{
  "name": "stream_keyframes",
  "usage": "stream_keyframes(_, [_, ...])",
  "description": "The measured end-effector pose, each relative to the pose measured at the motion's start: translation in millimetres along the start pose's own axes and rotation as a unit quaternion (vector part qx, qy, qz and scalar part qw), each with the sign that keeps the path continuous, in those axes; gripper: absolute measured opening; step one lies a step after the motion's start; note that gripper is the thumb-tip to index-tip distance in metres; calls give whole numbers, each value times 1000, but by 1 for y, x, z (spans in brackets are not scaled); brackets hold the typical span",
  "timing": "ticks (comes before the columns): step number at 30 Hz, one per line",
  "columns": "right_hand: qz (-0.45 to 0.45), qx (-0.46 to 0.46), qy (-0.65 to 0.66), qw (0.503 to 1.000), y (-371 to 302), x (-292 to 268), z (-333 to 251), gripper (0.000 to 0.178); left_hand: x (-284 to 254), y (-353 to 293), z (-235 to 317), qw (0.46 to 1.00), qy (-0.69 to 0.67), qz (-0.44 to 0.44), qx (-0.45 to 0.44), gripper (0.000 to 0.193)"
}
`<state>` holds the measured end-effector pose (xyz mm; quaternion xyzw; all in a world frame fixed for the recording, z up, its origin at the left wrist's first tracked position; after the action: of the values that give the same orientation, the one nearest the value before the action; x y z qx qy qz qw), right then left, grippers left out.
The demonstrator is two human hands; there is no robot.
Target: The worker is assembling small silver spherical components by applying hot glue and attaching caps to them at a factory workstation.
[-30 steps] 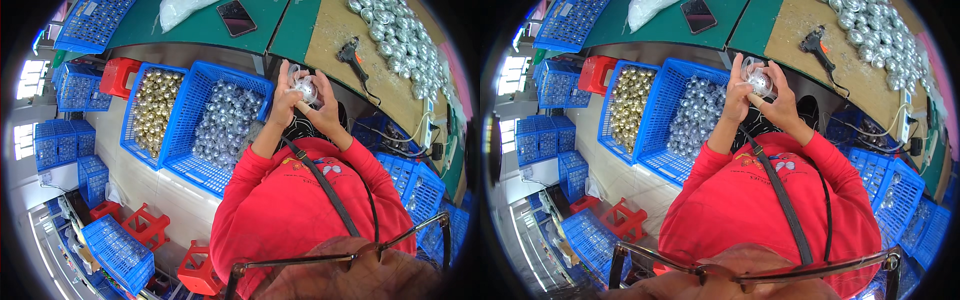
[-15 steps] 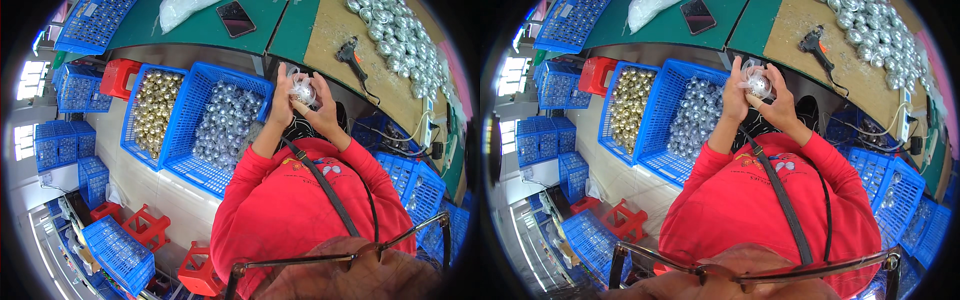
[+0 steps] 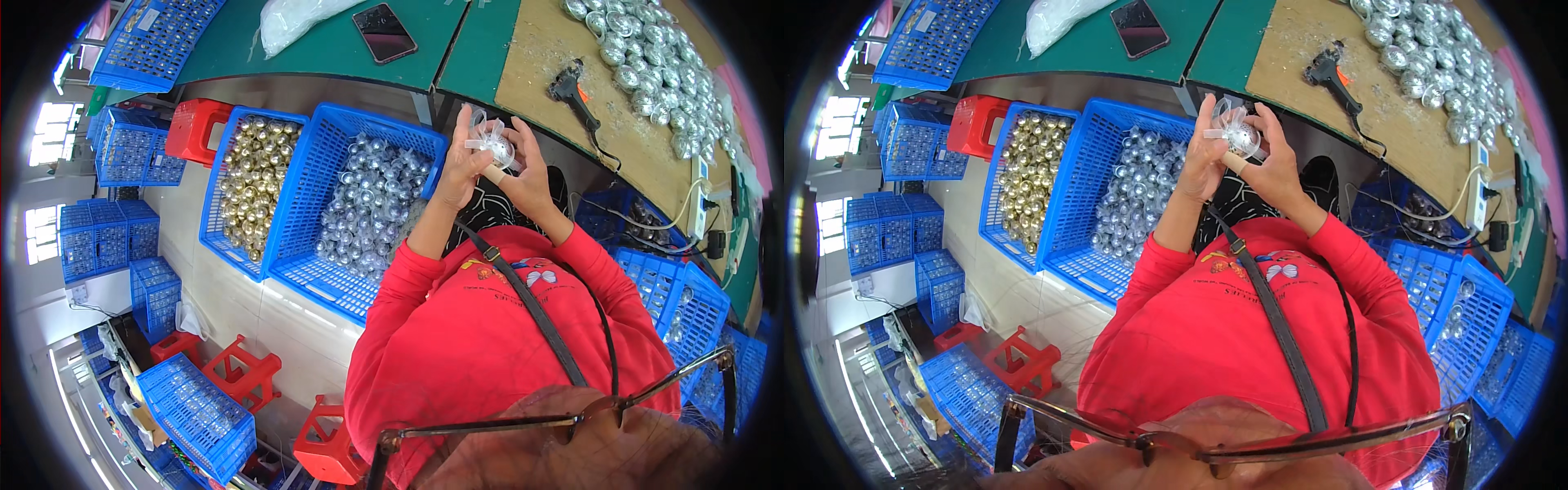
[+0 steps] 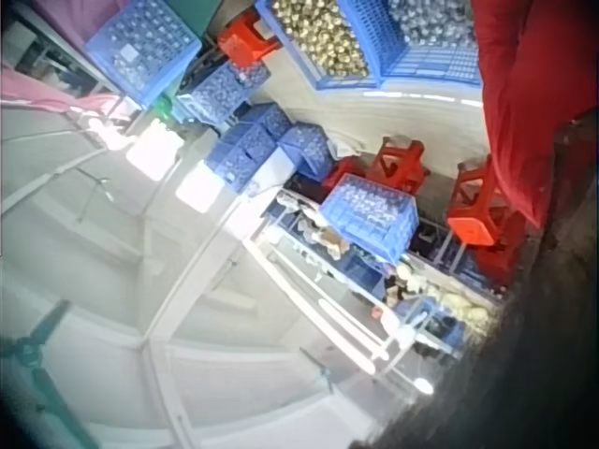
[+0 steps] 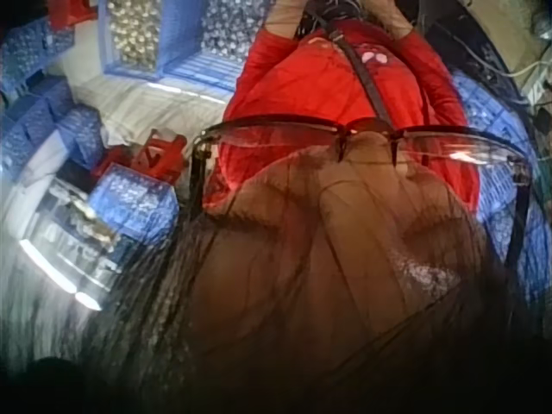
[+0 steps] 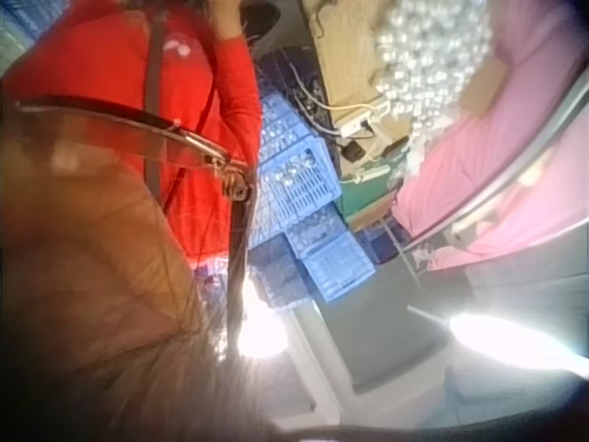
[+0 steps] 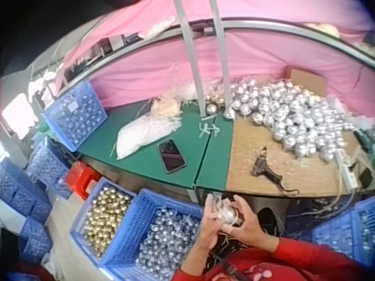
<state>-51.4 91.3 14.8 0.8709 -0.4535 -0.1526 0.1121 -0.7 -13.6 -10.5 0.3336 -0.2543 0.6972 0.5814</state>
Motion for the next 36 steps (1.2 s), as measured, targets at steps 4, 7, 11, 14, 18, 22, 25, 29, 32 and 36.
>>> stream_keyframes(4, [-34,6,-22,999,3,1,4,85,-7,2,-3,1000,10,15,-12,93])
stream_keyframes(7, [-84,3,-53,995,3,3,4,91,-7,2,-7,999,-2,41,-22,96])
stream_keyframes(11, [-114,48,-6,992,-2,8,6,95,-26,-5,-5,996,29,82,-6,91])
stream_keyframes(14, [-156,49,-44,986,0,0,4,85,-47,-20,7,992,54,106,49,86])
stream_keyframes(18, [-165,-1,-114,980,24,-26,-8,64,-127,-60,9,976,80,194,62,89])
stream_keyframes(22, [-133,-127,-239,953,83,-63,-8,47,-235,-121,-20,923,99,370,-20,95])
stream_keyframes(25, [-122,-145,-316,930,159,-79,-7,47,-303,-177,-43,816,121,543,-155,96])
stream_keyframes(29, [-113,-82,-450,882,258,-104,16,55,-317,-191,-57,783,62,605,-132,91])
stream_keyframes(32, [-60,-76,-497,863,329,-123,63,56,-310,-178,-62,814,36,574,-83,81])
stream_keyframes(36, [-129,-197,-612,755,385,-110,97,55,-288,-148,-63,836,71,541,-50,67])
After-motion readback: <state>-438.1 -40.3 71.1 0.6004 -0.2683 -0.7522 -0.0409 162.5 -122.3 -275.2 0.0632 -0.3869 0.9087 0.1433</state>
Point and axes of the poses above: each hand's wrist, its own y-axis towards the middle knuckle, its own x-axis out of the palm, z = x × y, the point moved 5 cm from there along y, towards the middle knuckle, and after that the axes turned 7 degrees about -x, right-handed, at the moved point
